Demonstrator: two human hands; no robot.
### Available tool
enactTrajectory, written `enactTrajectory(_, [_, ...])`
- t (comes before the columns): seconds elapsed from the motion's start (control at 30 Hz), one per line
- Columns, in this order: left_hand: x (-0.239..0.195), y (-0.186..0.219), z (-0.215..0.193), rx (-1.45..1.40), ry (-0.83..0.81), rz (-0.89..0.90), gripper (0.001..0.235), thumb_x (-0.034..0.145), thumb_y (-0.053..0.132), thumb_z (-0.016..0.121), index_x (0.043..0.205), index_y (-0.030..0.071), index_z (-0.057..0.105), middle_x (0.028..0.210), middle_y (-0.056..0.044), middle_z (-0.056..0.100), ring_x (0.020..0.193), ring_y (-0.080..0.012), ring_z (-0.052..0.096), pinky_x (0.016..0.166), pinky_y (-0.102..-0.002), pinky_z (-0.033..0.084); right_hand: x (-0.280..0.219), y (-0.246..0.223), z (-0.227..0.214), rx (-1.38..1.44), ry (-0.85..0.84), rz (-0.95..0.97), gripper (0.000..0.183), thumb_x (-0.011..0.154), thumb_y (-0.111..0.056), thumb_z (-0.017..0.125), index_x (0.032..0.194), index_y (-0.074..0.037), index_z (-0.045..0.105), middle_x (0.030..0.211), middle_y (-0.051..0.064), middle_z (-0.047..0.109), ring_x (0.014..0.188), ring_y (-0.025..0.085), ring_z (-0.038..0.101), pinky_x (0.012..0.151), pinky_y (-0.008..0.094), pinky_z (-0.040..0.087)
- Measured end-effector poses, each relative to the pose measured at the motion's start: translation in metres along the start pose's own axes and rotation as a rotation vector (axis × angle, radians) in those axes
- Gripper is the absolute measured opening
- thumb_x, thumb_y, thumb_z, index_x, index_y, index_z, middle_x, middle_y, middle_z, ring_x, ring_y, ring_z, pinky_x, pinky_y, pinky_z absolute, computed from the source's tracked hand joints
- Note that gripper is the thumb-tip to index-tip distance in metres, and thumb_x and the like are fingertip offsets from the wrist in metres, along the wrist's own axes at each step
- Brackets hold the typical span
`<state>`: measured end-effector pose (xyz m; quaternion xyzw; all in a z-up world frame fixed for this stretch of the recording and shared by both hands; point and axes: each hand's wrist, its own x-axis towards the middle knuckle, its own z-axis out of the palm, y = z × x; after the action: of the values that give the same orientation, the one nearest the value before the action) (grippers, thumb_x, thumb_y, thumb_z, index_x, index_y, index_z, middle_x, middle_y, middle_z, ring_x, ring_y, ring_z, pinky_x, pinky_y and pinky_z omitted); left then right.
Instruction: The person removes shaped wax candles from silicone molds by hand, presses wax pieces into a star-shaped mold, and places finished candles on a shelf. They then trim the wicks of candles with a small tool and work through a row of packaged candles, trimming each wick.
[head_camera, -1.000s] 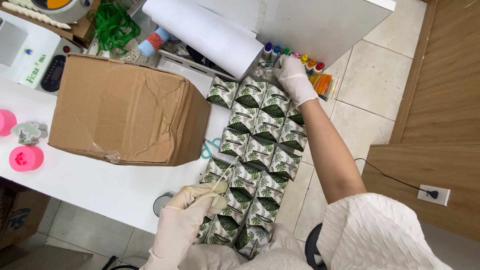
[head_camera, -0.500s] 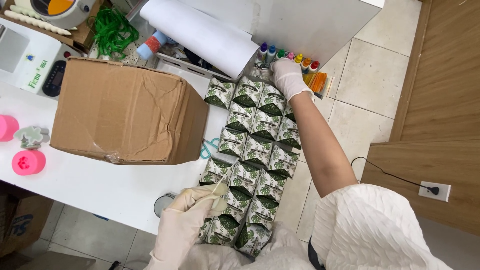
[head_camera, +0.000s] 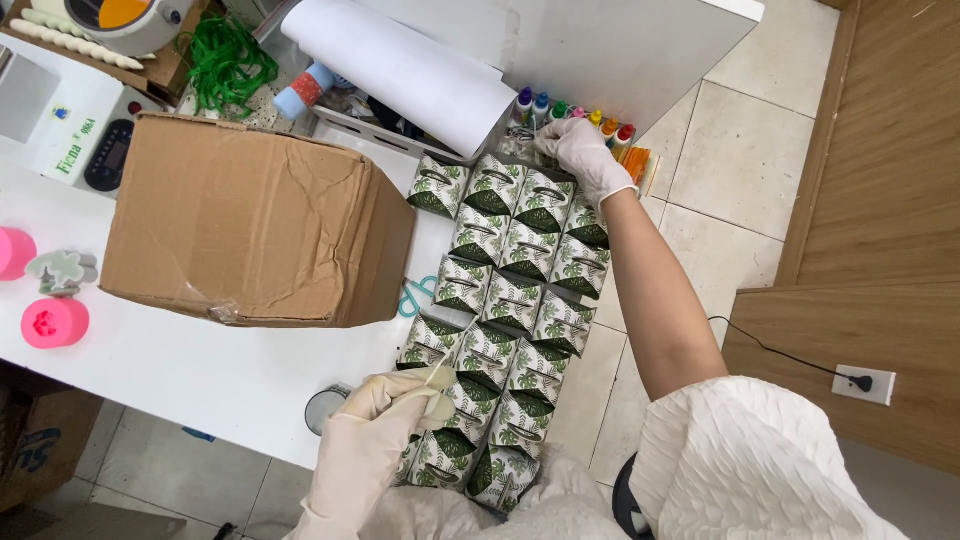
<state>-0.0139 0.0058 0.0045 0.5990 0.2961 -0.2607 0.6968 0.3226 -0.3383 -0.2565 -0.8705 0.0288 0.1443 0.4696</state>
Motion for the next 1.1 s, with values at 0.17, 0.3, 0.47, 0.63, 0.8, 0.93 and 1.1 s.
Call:
enactTrajectory(0.17, [0.002,0.002,0.005,-0.011,-0.013,-0.004,0.025,0.092,0.004,0.063,0.111,-0.008,0.074,0.095,-0.014,0.081,0.081,-0.0154,0.073,0.078,-0.029,0.059,-0.076,-0.091,-0.03,0.548,0.099,0.049,0.022,0.091,-0.015,0.075,0.108,-0.001,0.078,0.101,0.007,0.08,0.088,0.012,0.072,0.082,0.026,0.058])
enactTrajectory(0.3, [0.001,0.005,0.012,-0.046,-0.029,-0.021,0.025,0.093,0.004,0.062,0.112,-0.007,0.074,0.094,-0.015,0.079,0.079,-0.0157,0.073,0.076,-0.028,0.059,-0.104,-0.118,-0.047,0.613,0.158,0.017,0.026,0.093,-0.019,0.07,0.111,-0.003,0.079,0.107,0.007,0.079,0.094,0.013,0.072,0.085,0.027,0.058])
enactTrajectory(0.47, [0.003,-0.001,0.012,-0.082,-0.035,0.008,0.022,0.094,0.004,0.061,0.11,-0.007,0.07,0.093,-0.017,0.079,0.077,-0.0168,0.073,0.074,-0.029,0.061,-0.117,-0.142,-0.059,0.807,0.148,0.019,0.026,0.094,-0.02,0.068,0.112,-0.004,0.077,0.11,0.01,0.078,0.102,0.019,0.075,0.089,0.03,0.059])
enactTrajectory(0.63, [-0.009,0.006,0.014,-0.093,-0.048,0.021,0.02,0.095,0.005,0.06,0.108,-0.008,0.067,0.094,-0.019,0.079,0.076,-0.0173,0.073,0.074,-0.029,0.061,-0.117,-0.137,-0.068,0.88,0.135,-0.009,0.027,0.097,-0.019,0.063,0.116,-0.004,0.076,0.114,0.008,0.078,0.104,0.018,0.074,0.089,0.029,0.059])
enactTrajectory(0.8, [-0.019,0.004,0.01,-0.135,-0.066,0.063,0.021,0.095,0.004,0.059,0.112,-0.007,0.065,0.096,-0.02,0.078,0.074,-0.0166,0.071,0.072,-0.028,0.059,-0.135,-0.154,-0.07,1.002,0.095,-0.033,0.033,0.1,-0.018,0.065,0.123,0.005,0.068,0.114,0.018,0.077,0.103,0.024,0.074,0.091,0.034,0.06])
enactTrajectory(0.93, [-0.026,0.014,0.013,-0.179,-0.054,0.144,0.023,0.094,0.002,0.059,0.114,-0.007,0.064,0.096,-0.022,0.078,0.074,-0.0166,0.07,0.071,-0.027,0.057,-0.17,-0.177,-0.057,1.036,-0.034,-0.104,0.035,0.098,-0.019,0.066,0.123,0.005,0.067,0.115,0.018,0.076,0.105,0.026,0.073,0.094,0.036,0.059])
enactTrajectory(1.1, [-0.026,0.031,0.024,-0.282,-0.165,0.229,0.031,0.097,0.013,0.057,0.119,-0.009,0.065,0.101,-0.019,0.077,0.082,-0.0173,0.073,0.08,-0.029,0.059,-0.253,-0.219,-0.02,1.105,-0.17,-0.177,0.029,0.101,-0.021,0.067,0.119,0.002,0.066,0.117,0.019,0.072,0.111,0.028,0.073,0.103,0.042,0.058])
